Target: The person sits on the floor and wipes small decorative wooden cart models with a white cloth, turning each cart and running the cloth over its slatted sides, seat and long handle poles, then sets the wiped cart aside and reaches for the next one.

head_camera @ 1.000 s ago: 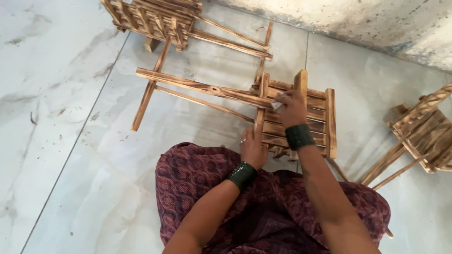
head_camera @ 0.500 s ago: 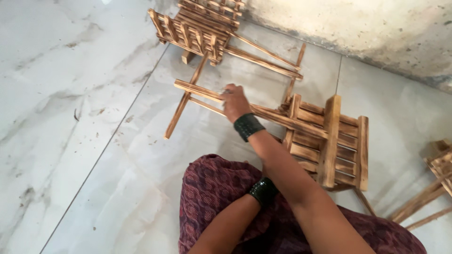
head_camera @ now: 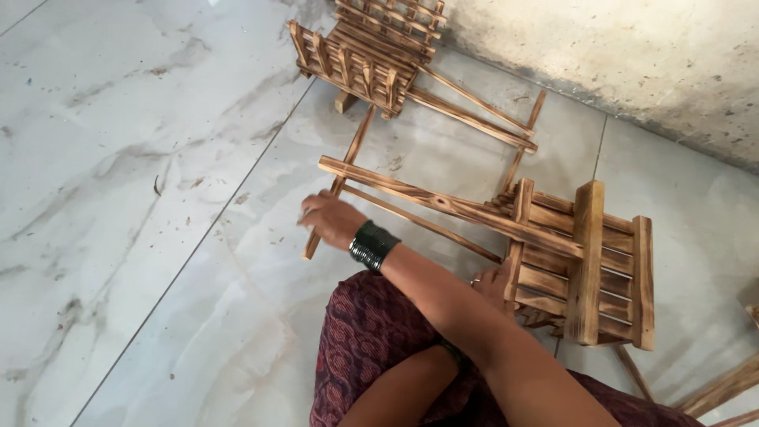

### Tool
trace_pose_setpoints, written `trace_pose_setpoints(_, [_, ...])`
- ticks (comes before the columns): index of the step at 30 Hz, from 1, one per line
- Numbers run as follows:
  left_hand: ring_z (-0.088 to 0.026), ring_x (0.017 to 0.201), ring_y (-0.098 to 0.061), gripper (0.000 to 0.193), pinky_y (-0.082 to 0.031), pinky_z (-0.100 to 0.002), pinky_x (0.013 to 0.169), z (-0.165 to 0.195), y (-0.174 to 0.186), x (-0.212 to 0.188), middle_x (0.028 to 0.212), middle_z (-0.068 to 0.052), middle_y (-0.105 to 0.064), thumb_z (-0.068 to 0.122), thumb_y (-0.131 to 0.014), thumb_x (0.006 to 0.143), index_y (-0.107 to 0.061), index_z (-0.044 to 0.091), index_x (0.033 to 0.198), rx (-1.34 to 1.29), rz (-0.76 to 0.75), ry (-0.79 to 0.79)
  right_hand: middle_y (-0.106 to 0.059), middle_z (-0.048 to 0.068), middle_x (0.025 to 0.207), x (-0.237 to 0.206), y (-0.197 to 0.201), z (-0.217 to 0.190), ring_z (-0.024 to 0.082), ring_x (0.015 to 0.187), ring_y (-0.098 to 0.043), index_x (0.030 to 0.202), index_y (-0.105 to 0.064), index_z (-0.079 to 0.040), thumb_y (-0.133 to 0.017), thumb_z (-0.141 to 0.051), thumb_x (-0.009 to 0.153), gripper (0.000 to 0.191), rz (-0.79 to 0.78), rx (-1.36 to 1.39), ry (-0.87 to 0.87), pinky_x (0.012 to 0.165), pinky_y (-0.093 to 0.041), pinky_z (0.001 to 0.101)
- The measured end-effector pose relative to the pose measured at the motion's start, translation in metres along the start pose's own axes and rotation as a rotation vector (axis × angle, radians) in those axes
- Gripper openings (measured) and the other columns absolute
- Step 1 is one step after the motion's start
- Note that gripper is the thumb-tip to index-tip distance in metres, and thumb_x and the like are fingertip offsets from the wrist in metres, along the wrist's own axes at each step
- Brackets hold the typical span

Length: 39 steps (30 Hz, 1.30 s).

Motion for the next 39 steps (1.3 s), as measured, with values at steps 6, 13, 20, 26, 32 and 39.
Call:
trace_pose_setpoints(6, [-0.039, 0.128, -0.05, 0.07, -0.044, -0.05, 0.104, -0.012, -0.002, 0.004, 0.138, -0.017, -0.055, 0.023, -0.068, 0.089, -0.039, 0.013, 0.152, -0.022, 0.074, -0.025, -0.066, 0.009, 0.119, -0.034, 0.042, 0.058, 0.029, 0.115, -0.06, 0.102, -0.076, -0.008, -0.062, 0.01, 0.081, 0.031, 0.103, -0.04, -0.168, 0.095, -0.053, 0.0387])
trace_pose_setpoints(13, [-0.037, 0.12, -0.06, 0.055, -0.05, -0.049, 0.097, -0.01, -0.005, 0.007, 0.125, -0.015, -0.064, 0.031, -0.068, 0.089, -0.052, 0.012, 0.138, -0.053, 0.101, -0.032, -0.063, 0.009, 0.119, -0.139, 0.066, 0.075, 0.032, 0.119, -0.055, 0.1, -0.074, -0.006, -0.063, 0.008, 0.077, 0.03, -0.073, -0.262, -0.166, 0.097, -0.053, 0.0407])
trace_pose_setpoints(20, [-0.034, 0.109, -0.071, 0.04, -0.058, -0.047, 0.09, -0.025, -0.011, 0.005, 0.106, -0.013, -0.075, 0.041, -0.07, 0.085, -0.067, 0.011, 0.111, -0.248, 0.168, 0.037, -0.062, 0.006, 0.118, -0.253, 0.112, 0.097, 0.033, 0.117, -0.052, 0.099, -0.078, -0.011, -0.071, -0.005, 0.075, 0.026, -0.496, -0.344, -0.587, 0.099, -0.049, 0.0425])
trace_pose_setpoints(26, [-0.034, 0.114, -0.064, 0.038, -0.049, -0.051, 0.096, -0.021, -0.022, 0.012, 0.111, -0.011, -0.074, 0.039, -0.071, 0.084, -0.069, 0.014, 0.113, 0.094, 0.043, 0.026, -0.064, 0.007, 0.12, -0.23, 0.105, 0.08, 0.03, 0.118, -0.054, 0.106, -0.077, -0.008, -0.064, 0.0, 0.09, 0.022, -0.323, -0.297, -0.505, 0.099, -0.051, 0.0426])
trace_pose_setpoints(32, [-0.034, 0.115, -0.064, 0.037, -0.049, -0.05, 0.096, -0.014, -0.011, 0.009, 0.114, -0.012, -0.072, 0.036, -0.071, 0.087, -0.068, 0.013, 0.116, 0.042, 0.038, 0.024, -0.061, 0.009, 0.131, -0.106, 0.047, 0.063, 0.029, 0.125, -0.053, 0.109, -0.073, -0.008, -0.062, 0.003, 0.088, 0.026, -0.147, -0.333, -0.232, 0.098, -0.055, 0.0355])
trace_pose_setpoints(39, [-0.035, 0.116, -0.063, 0.036, -0.05, -0.05, 0.097, -0.008, -0.007, 0.01, 0.118, -0.013, -0.071, 0.032, -0.07, 0.09, -0.067, 0.011, 0.119, 0.03, 0.029, 0.015, -0.064, 0.01, 0.125, -0.101, 0.05, 0.064, 0.032, 0.124, -0.052, 0.101, -0.072, -0.005, -0.061, -0.001, 0.086, 0.019, -0.132, -0.272, -0.262, 0.1, -0.051, 0.0387])
Point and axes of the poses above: each hand's wrist, its own x-axis towards the middle knuckle, its own y-axis out of the back of the hand, z = x × y, the point moved 7 cm from there along x, towards the middle knuckle
